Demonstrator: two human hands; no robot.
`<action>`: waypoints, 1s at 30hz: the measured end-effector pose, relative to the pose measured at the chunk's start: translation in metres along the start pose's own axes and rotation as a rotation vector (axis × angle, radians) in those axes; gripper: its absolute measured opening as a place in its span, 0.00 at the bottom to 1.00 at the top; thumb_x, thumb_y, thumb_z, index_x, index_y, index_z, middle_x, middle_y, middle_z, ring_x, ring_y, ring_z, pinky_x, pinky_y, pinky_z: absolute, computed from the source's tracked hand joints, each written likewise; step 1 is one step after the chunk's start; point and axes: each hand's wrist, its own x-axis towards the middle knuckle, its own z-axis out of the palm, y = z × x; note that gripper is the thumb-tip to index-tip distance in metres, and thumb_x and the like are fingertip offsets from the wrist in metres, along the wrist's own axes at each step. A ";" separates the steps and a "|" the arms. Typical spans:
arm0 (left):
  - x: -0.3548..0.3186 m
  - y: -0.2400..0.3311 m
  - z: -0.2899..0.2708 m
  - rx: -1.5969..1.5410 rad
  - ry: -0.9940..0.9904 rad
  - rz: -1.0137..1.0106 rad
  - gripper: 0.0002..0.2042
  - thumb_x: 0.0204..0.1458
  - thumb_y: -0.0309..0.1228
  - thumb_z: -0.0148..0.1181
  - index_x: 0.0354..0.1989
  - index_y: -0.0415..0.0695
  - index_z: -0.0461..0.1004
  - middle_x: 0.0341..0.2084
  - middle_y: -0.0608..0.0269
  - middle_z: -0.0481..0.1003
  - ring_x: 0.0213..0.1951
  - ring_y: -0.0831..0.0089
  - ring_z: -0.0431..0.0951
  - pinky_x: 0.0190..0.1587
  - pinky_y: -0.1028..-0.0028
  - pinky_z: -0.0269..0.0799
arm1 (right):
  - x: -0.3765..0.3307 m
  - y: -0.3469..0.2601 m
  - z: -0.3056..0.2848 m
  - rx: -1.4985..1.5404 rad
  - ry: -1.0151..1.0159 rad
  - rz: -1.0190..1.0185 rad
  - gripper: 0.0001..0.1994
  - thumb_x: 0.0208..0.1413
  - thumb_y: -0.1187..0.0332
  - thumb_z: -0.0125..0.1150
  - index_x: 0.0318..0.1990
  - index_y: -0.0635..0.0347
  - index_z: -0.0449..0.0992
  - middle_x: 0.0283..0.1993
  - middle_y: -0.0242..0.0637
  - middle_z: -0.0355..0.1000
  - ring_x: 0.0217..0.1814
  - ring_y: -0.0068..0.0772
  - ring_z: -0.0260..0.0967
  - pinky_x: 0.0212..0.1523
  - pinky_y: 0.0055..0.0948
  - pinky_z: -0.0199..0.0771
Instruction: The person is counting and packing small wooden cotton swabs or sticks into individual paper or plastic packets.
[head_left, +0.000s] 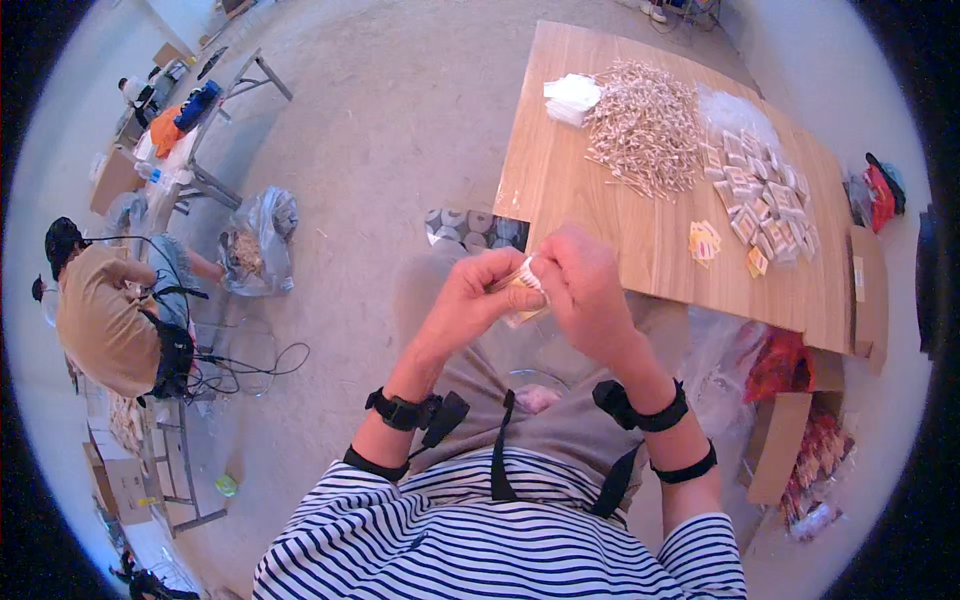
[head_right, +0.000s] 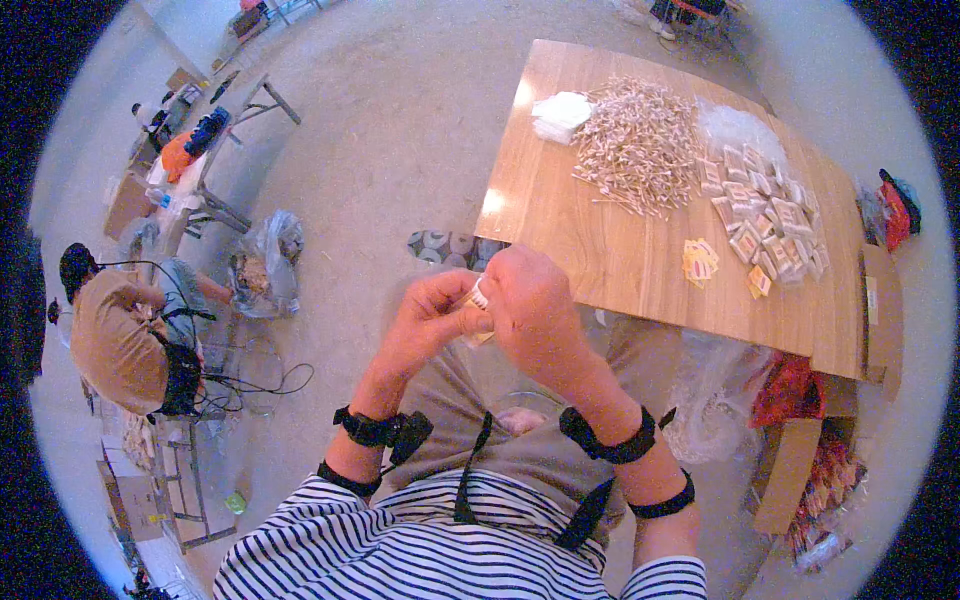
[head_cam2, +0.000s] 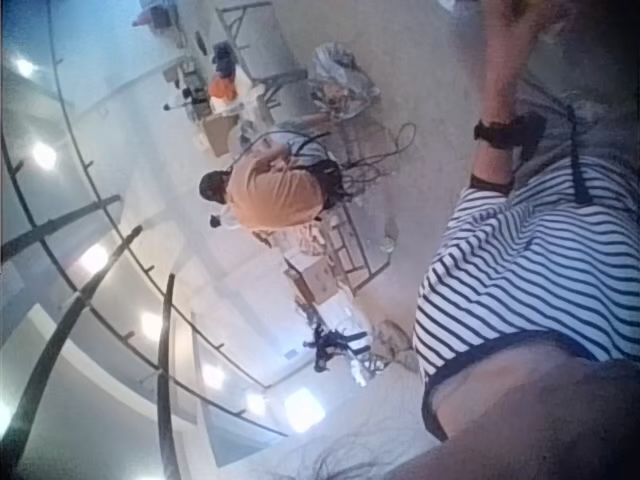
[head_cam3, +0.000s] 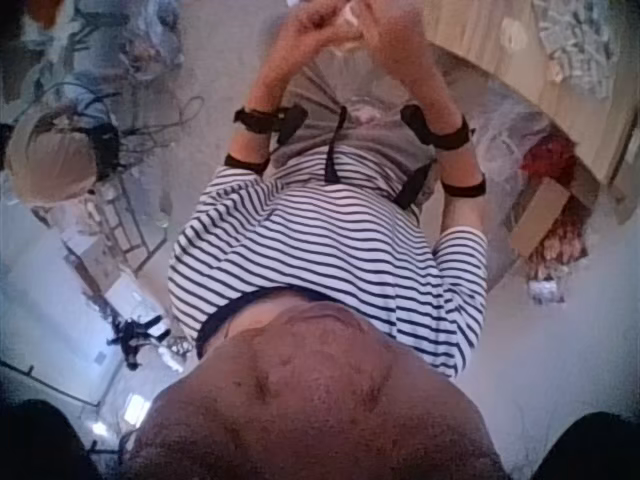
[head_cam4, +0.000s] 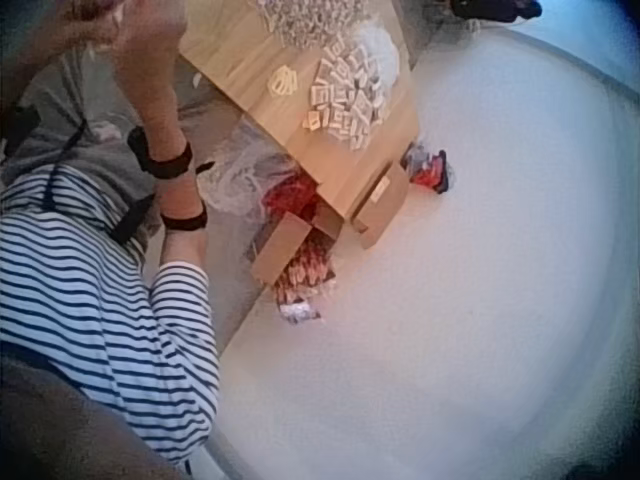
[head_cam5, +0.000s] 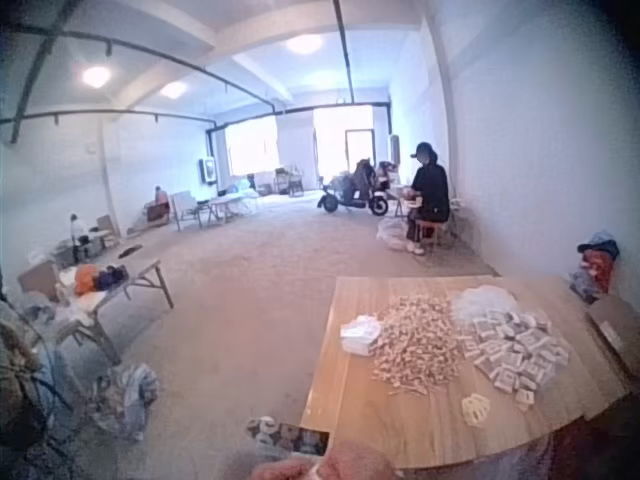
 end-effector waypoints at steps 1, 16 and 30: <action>0.001 -0.004 0.001 0.025 0.000 -0.035 0.08 0.53 0.26 0.67 0.40 0.40 0.78 0.33 0.72 0.78 0.36 0.84 0.75 0.39 0.79 0.72 | -0.003 0.004 0.002 -0.004 0.000 0.002 0.04 0.55 0.73 0.56 0.31 0.64 0.68 0.29 0.50 0.68 0.33 0.56 0.68 0.33 0.46 0.66; 0.002 -0.047 0.001 -0.106 -0.088 -0.156 0.10 0.53 0.27 0.67 0.43 0.40 0.78 0.35 0.72 0.78 0.37 0.85 0.75 0.40 0.79 0.72 | -0.031 0.033 0.019 0.102 -0.155 0.308 0.08 0.59 0.69 0.57 0.34 0.63 0.67 0.28 0.52 0.69 0.33 0.60 0.70 0.33 0.49 0.68; 0.002 -0.089 -0.023 0.039 0.334 -0.259 0.12 0.51 0.27 0.67 0.43 0.39 0.76 0.35 0.69 0.78 0.39 0.80 0.77 0.45 0.76 0.73 | -0.011 0.152 -0.014 -0.704 -0.005 0.015 0.02 0.51 0.76 0.54 0.31 0.61 0.68 0.26 0.46 0.67 0.28 0.55 0.70 0.28 0.48 0.70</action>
